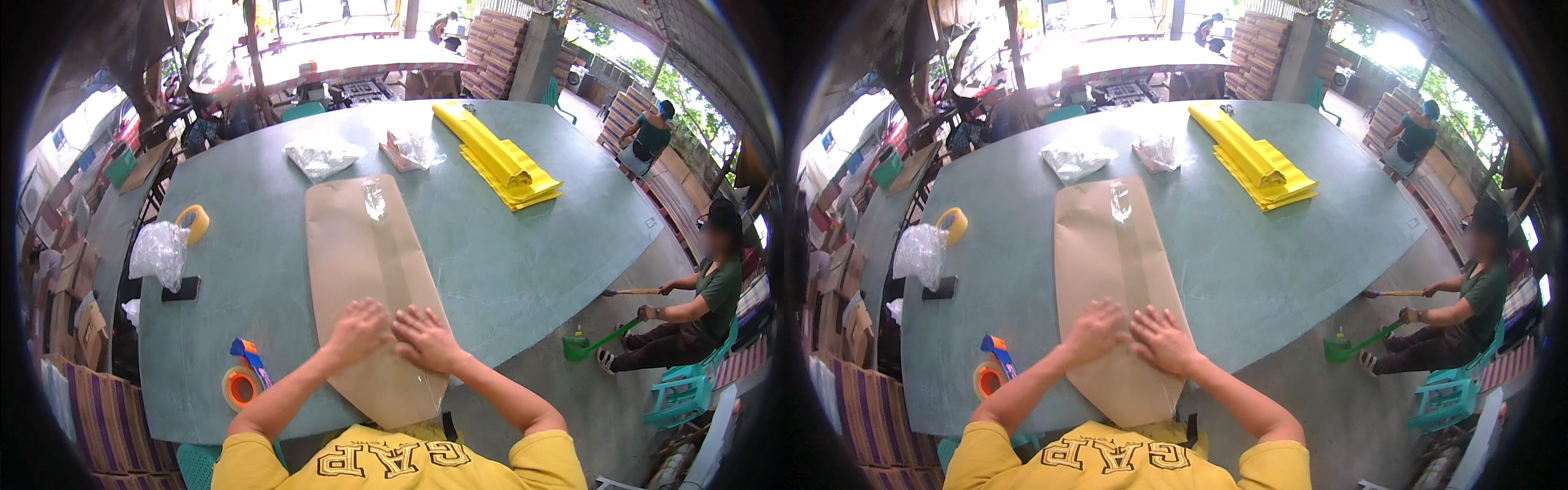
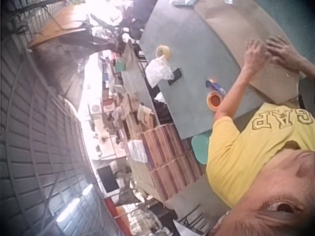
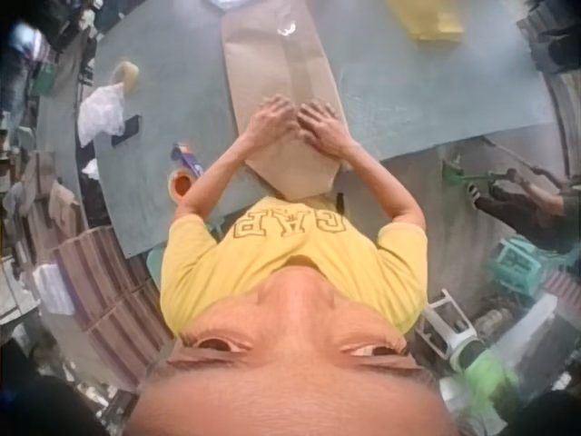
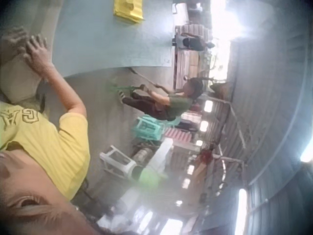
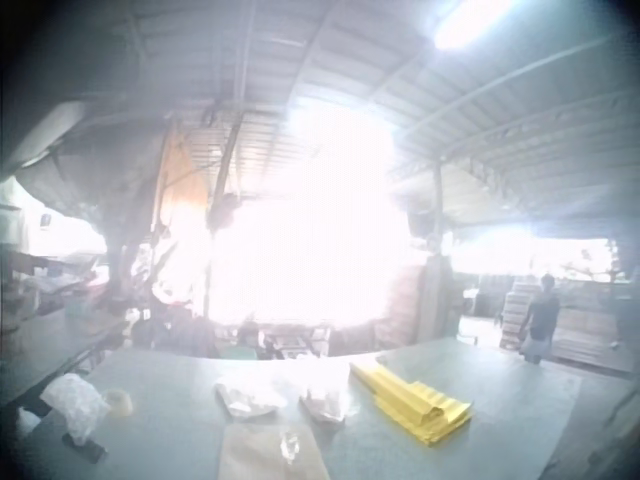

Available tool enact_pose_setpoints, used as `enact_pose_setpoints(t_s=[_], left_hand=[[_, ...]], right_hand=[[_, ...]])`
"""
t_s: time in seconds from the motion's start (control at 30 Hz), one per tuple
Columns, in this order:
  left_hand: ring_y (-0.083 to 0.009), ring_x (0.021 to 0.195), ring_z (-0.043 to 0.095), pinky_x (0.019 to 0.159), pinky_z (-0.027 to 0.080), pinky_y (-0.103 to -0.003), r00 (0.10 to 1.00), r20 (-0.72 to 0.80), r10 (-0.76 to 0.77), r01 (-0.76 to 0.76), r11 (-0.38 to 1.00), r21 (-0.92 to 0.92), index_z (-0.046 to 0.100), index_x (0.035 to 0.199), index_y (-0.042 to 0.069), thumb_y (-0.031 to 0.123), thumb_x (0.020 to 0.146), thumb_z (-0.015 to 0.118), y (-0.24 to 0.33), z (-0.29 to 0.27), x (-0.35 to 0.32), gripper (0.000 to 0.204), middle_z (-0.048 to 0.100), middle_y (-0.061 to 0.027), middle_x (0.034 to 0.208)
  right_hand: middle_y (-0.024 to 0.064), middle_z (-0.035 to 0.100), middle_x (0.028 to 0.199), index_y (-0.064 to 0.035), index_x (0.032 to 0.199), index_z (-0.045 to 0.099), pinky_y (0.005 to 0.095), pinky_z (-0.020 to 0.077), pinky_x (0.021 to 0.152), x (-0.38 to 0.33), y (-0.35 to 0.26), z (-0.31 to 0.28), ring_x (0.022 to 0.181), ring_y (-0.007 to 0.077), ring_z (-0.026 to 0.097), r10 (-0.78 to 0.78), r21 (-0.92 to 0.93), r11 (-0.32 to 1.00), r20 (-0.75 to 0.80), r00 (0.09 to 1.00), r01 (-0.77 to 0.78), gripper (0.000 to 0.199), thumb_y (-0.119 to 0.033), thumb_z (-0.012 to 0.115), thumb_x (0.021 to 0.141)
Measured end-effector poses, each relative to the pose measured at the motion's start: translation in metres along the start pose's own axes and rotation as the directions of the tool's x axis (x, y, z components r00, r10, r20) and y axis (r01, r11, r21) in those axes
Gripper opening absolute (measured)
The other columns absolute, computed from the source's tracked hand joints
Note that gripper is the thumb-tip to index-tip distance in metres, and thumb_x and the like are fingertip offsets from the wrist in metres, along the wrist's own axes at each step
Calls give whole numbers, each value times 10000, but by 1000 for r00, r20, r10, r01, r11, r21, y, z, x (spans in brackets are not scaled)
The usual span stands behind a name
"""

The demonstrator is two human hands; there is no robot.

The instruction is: The person handles a packaged black item, covers it with plastic wrap, then places it on brown paper, folding and taping the paper to secure the wrapping.

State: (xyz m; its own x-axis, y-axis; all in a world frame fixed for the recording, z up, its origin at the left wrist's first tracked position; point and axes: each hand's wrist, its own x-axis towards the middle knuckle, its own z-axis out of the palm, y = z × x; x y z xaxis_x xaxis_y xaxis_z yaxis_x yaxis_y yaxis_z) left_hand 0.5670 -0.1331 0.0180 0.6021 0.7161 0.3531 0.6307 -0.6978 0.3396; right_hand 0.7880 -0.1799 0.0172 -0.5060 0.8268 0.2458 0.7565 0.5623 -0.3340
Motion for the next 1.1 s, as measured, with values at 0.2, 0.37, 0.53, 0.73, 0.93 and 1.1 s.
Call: enact_pose_setpoints(t_s=[0.2, 0.37, 0.53, 0.73, 0.93, 1.1], left_hand=[[-315, 1348, 230, 1075, 136, -537, 932, 337, 135, -177, 979, 97, 310, 1402, 206, 564, 784, 549, 7, -10, -50, 753, 288, -158, 1433], [-308, 1368, 181, 1037, 65, -636, 935, 318, 158, -251, 928, 277, 295, 1408, 293, 525, 792, 559, 0, -6, -79, 708, 261, -140, 1449], [-317, 1373, 166, 1035, 57, -648, 946, 300, 124, -211, 938, 275, 290, 1410, 284, 446, 773, 600, -5, -5, -81, 726, 248, -144, 1450], [-320, 1381, 141, 1047, 29, -634, 905, 413, 103, -170, 977, 129, 286, 1416, 235, 344, 762, 610, -5, -6, -74, 738, 204, -143, 1470], [-339, 1379, 134, 1048, 28, -636, 888, 447, 110, -219, 955, 200, 305, 1407, 216, 259, 766, 570, -2, -12, -80, 695, 188, -153, 1472], [-350, 1370, 152, 1046, 55, -645, 940, 292, 176, -253, 933, 255, 371, 1371, 200, 241, 774, 533, -5, 5, -83, 620, 212, -161, 1459]], right_hand=[[26, 209, 1491, -293, 1445, 159, 480, 161, 1100, -38, 20, -12, 1375, 287, 174, -45, -226, 966, 319, 947, 122, 720, -499, 491, 841], [-30, 190, 1500, -371, 1424, 213, 453, 134, 1114, -62, 33, 16, 1386, 279, 141, -92, -485, 863, 124, 988, 141, 669, -282, 519, 835], [41, 207, 1490, -300, 1423, 247, 565, 53, 1091, -22, -5, -16, 1389, 308, 98, 114, -207, 977, 346, 931, -42, 783, -274, 635, 744], [44, 182, 1498, -281, 1434, 210, 577, 78, 1081, 5, -26, 25, 1391, 312, 97, -56, -80, 993, 339, 939, 88, 895, -269, 703, 688], [12, 187, 1499, -326, 1423, 231, 552, 60, 1094, -2, -27, 43, 1396, 299, 83, -119, -345, 920, 203, 972, 185, 891, -384, 693, 662], [37, 182, 1501, -299, 1430, 224, 579, 38, 1081, -4, -30, 41, 1393, 327, 75, -59, -197, 973, 288, 956, 119, 854, -373, 661, 700]])
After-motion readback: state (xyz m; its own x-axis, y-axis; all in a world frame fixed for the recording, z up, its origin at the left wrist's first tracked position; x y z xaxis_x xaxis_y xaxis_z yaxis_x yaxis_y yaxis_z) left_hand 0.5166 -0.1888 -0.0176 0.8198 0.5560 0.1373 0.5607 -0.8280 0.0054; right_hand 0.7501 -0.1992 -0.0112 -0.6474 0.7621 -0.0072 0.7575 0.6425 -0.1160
